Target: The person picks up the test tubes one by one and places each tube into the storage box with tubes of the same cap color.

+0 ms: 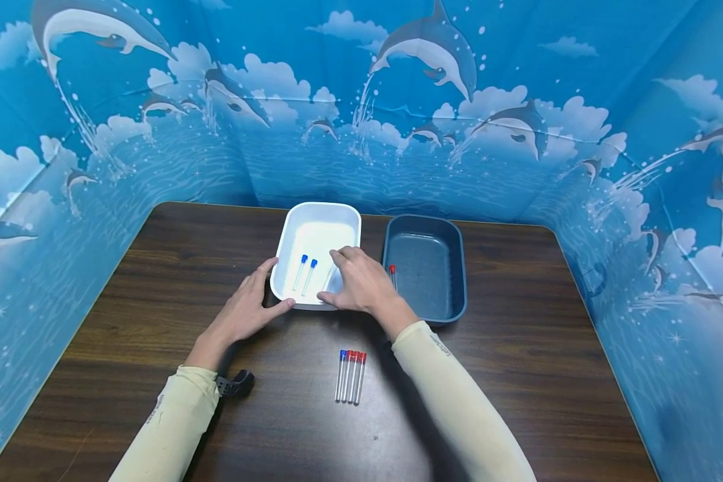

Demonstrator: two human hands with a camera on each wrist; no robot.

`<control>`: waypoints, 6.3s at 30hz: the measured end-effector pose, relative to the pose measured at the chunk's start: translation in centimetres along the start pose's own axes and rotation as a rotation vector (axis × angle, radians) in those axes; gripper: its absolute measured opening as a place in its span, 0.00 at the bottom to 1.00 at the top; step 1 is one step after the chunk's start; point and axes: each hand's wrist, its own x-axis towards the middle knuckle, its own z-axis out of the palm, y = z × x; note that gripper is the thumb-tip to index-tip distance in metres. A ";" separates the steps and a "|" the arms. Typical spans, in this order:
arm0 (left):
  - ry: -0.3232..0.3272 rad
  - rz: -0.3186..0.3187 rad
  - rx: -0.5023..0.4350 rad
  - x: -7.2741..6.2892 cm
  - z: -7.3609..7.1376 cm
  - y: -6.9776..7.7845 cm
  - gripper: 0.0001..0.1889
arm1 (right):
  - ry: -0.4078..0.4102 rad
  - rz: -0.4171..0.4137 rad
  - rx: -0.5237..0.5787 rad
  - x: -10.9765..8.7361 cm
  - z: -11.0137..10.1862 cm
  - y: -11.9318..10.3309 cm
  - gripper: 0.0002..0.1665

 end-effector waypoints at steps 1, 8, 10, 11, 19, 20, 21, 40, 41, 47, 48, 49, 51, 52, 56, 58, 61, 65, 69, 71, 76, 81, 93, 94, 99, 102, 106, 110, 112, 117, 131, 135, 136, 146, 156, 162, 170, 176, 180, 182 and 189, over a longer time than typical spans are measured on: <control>0.001 0.000 0.000 0.0 0.0 0.0 0.54 | -0.003 -0.001 0.000 0.1 0.0 0.0 0.51; 0.000 -0.009 -0.002 0.0 0.1 -0.1 0.54 | -0.041 0.001 0.000 0.8 0.7 0.1 0.50; 0.000 -0.013 -0.003 -0.1 0.1 -0.1 0.54 | -0.053 0.007 0.004 1.0 0.8 0.1 0.50; -0.001 -0.015 -0.004 -0.1 0.1 -0.1 0.54 | -0.058 0.011 0.008 1.1 0.9 0.1 0.50; 0.005 -0.015 -0.011 -0.1 0.1 0.0 0.54 | -0.085 0.021 0.000 1.8 1.6 0.0 0.50; 0.006 -0.016 -0.009 -0.1 0.1 0.0 0.54 | -0.086 0.021 0.001 1.8 1.7 0.0 0.51; 0.007 -0.017 -0.008 -0.1 0.1 0.0 0.54 | -0.088 0.022 0.000 1.9 1.8 0.0 0.51; 0.003 -0.033 -0.010 -0.2 0.1 0.0 0.53 | -0.159 0.031 -0.007 3.3 2.7 -0.5 0.50; 0.002 -0.033 -0.010 -0.2 0.1 0.0 0.54 | -0.163 0.031 -0.011 3.3 2.7 -0.5 0.50; -0.003 -0.034 -0.005 -0.2 0.0 0.1 0.54 | -0.183 0.035 -0.021 3.8 2.9 -0.6 0.51; -0.003 -0.033 -0.003 -0.2 0.0 0.1 0.54 | -0.186 0.036 -0.020 3.8 3.0 -0.6 0.51; -0.004 -0.034 0.000 -0.2 0.0 0.1 0.54 | -0.190 0.037 -0.019 3.9 3.0 -0.6 0.51; -0.004 -0.034 0.004 -0.1 0.1 0.1 0.54 | -0.201 0.039 -0.019 3.9 3.1 -0.5 0.51; -0.003 -0.034 0.005 -0.1 0.1 0.1 0.54 | -0.207 0.040 -0.019 4.0 3.2 -0.5 0.51; -0.001 -0.031 0.008 -0.1 0.1 0.1 0.54 | -0.230 0.043 -0.025 4.1 3.3 -0.4 0.51; 0.000 -0.031 0.007 -0.1 0.1 0.1 0.54 | -0.238 0.041 -0.028 4.2 3.3 -0.3 0.51; -0.001 -0.027 0.007 -0.1 0.1 0.1 0.54 | -0.249 0.037 -0.038 4.4 3.4 -0.3 0.50; -0.002 -0.024 0.007 -0.1 0.1 0.1 0.54 | -0.262 0.039 -0.045 4.6 3.5 -0.4 0.50; -0.004 -0.031 0.003 -0.2 0.1 0.0 0.54 | -0.271 0.033 -0.052 4.8 3.6 -0.5 0.50; -0.008 -0.032 0.000 -0.2 0.1 0.0 0.54 | -0.270 0.030 -0.062 4.9 3.6 -0.6 0.50; -0.009 -0.027 -0.002 -0.1 0.2 0.1 0.54 | -0.266 0.030 -0.078 4.9 3.8 -0.7 0.49; -0.008 -0.028 0.000 -0.1 0.1 0.1 0.54 | -0.282 0.025 -0.090 5.1 4.1 -0.8 0.49; -0.008 -0.033 0.001 -0.3 0.2 0.1 0.54 | -0.311 0.013 -0.124 5.2 4.2 -1.1 0.50; -0.009 -0.033 0.000 -0.3 0.2 0.1 0.54 | -0.310 0.012 -0.124 5.2 4.2 -1.1 0.50; -0.003 -0.042 0.003 -0.2 0.1 0.1 0.54 | -0.298 -0.002 -0.129 5.3 4.3 -1.1 0.49; -0.003 -0.044 0.004 -0.2 0.1 0.1 0.54 | -0.299 -0.004 -0.132 5.4 4.3 -1.1 0.49; -0.007 -0.040 0.001 -0.3 0.0 0.1 0.54 | -0.309 0.005 -0.122 5.5 4.3 -1.2 0.48; -0.008 -0.041 -0.003 -0.3 0.0 0.1 0.54 | -0.317 0.012 -0.114 5.5 4.3 -1.2 0.48; -0.007 -0.044 -0.004 -0.3 0.0 0.1 0.54 | -0.318 0.012 -0.114 5.5 4.4 -1.3 0.48; -0.013 -0.052 -0.004 -0.4 0.1 0.0 0.54 | -0.322 0.018 -0.125 5.4 4.5 -1.4 0.50; -0.004 -0.042 0.003 -0.3 0.2 0.0 0.54 | -0.313 0.023 -0.151 5.3 4.6 -1.5 0.52; 0.003 -0.041 0.007 -0.3 0.1 0.1 0.54 | -0.310 0.022 -0.156 5.3 4.5 -1.5 0.52; 0.004 -0.042 0.007 -0.3 0.1 0.1 0.54 | -0.311 0.023 -0.155 5.4 4.5 -1.5 0.52; -0.001 -0.048 0.003 -0.3 -0.1 0.2 0.54 | -0.299 0.033 -0.145 5.4 4.2 -1.4 0.53; -0.009 -0.049 -0.006 -0.3 -0.1 0.2 0.54 | -0.291 0.038 -0.122 5.2 3.9 -1.3 0.53; -0.005 -0.047 -0.006 -0.4 0.0 0.2 0.53 | -0.273 0.025 -0.123 4.9 3.4 -1.4 0.52; -0.003 -0.051 -0.003 -0.5 0.0 0.3 0.54 | -0.210 0.040 -0.065 3.5 2.1 -1.5 0.52; 0.002 -0.042 -0.001 -0.2 -0.1 0.2 0.54 | -0.158 0.044 -0.028 2.6 1.3 -1.3 0.51; 0.002 -0.045 -0.003 -0.3 0.0 0.1 0.54 | -0.132 0.050 0.019 1.8 0.6 -1.2 0.52; 0.004 -0.044 -0.004 -0.3 0.0 0.1 0.54 | -0.112 0.051 0.039 1.4 0.3 -1.1 0.52; 0.002 -0.038 -0.012 -0.3 -0.2 0.1 0.54 | -0.039 0.032 0.086 0.0 -0.5 -1.1 0.51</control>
